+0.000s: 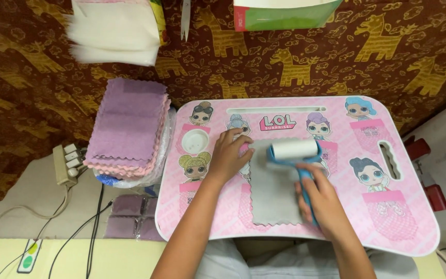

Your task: Using a lint roller to clean small pieces of fabric and then packaging them in plastic sleeves.

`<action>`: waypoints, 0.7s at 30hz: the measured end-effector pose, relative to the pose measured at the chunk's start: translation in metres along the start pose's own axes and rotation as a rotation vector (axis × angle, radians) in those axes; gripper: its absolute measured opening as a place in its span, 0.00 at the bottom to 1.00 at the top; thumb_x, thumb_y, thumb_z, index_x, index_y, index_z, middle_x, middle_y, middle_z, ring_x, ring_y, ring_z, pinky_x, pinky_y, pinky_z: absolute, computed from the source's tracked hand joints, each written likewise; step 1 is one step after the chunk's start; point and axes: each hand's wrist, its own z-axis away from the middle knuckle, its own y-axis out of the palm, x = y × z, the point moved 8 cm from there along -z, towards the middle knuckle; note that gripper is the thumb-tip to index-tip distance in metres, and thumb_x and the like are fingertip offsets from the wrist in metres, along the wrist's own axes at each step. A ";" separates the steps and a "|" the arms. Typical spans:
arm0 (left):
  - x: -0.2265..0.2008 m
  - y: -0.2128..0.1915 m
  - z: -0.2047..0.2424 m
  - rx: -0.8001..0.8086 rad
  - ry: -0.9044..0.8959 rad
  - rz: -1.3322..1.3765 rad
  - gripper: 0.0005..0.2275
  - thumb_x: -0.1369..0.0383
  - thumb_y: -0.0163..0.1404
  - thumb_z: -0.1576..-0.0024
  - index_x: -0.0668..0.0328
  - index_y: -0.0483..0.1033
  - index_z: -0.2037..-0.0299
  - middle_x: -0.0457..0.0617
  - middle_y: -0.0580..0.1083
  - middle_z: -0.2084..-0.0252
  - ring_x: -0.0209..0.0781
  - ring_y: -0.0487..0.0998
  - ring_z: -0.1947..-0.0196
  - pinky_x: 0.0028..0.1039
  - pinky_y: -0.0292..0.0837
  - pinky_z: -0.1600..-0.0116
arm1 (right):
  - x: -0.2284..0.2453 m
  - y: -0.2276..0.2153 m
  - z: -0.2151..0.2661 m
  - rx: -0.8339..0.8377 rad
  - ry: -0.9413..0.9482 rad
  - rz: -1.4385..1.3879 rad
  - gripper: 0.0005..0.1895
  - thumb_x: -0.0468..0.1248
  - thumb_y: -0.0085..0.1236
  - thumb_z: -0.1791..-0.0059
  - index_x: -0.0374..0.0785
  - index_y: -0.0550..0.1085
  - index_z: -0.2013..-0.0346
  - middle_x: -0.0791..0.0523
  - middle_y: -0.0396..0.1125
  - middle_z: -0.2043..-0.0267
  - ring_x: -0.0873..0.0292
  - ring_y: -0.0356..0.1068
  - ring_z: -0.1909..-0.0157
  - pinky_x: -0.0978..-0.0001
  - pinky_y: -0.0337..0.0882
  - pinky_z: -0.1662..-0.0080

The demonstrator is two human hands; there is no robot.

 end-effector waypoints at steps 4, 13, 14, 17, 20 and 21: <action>0.001 0.000 0.000 -0.028 0.013 0.003 0.09 0.60 0.56 0.45 0.45 0.78 0.55 0.51 0.70 0.41 0.54 0.68 0.41 0.45 0.61 0.38 | -0.058 -0.037 0.063 0.034 0.035 -0.045 0.19 0.37 0.41 0.44 0.36 0.69 0.40 0.46 0.63 0.69 0.58 0.48 0.91 0.67 0.50 0.88; -0.004 0.000 0.000 -0.062 0.043 -0.019 0.09 0.62 0.57 0.45 0.47 0.77 0.55 0.50 0.70 0.42 0.55 0.69 0.43 0.45 0.64 0.41 | -0.113 -0.095 0.079 -0.005 -0.086 0.029 0.20 0.37 0.53 0.51 0.33 0.80 0.48 0.42 0.66 0.84 0.53 0.60 0.81 0.67 0.59 0.74; -0.002 0.001 0.000 -0.060 0.040 -0.018 0.08 0.62 0.57 0.44 0.47 0.77 0.56 0.51 0.71 0.42 0.56 0.70 0.43 0.45 0.64 0.41 | -0.092 -0.075 0.073 0.044 0.098 0.062 0.19 0.38 0.50 0.48 0.38 0.79 0.45 0.43 0.66 0.78 0.56 0.54 0.83 0.70 0.52 0.79; 0.005 0.000 0.000 -0.081 0.012 0.071 0.08 0.64 0.53 0.41 0.49 0.79 0.53 0.49 0.71 0.43 0.53 0.70 0.43 0.41 0.63 0.38 | -0.048 -0.027 0.028 0.193 0.126 0.093 0.18 0.39 0.45 0.44 0.42 0.74 0.42 0.48 0.64 0.73 0.63 0.48 0.88 0.73 0.48 0.85; 0.007 -0.014 -0.001 -0.081 -0.064 0.222 0.09 0.68 0.48 0.38 0.50 0.78 0.50 0.48 0.72 0.46 0.52 0.70 0.41 0.40 0.63 0.35 | 0.010 0.022 -0.010 0.300 -0.093 0.091 0.19 0.35 0.41 0.45 0.33 0.70 0.42 0.51 0.61 0.75 0.64 0.51 0.93 0.71 0.53 0.87; 0.007 -0.018 -0.003 -0.055 -0.112 0.289 0.09 0.70 0.45 0.37 0.48 0.76 0.50 0.49 0.72 0.48 0.55 0.71 0.39 0.43 0.64 0.34 | 0.033 0.037 -0.020 0.303 -0.153 0.092 0.19 0.30 0.39 0.47 0.26 0.69 0.43 0.49 0.59 0.75 0.62 0.53 0.95 0.69 0.57 0.88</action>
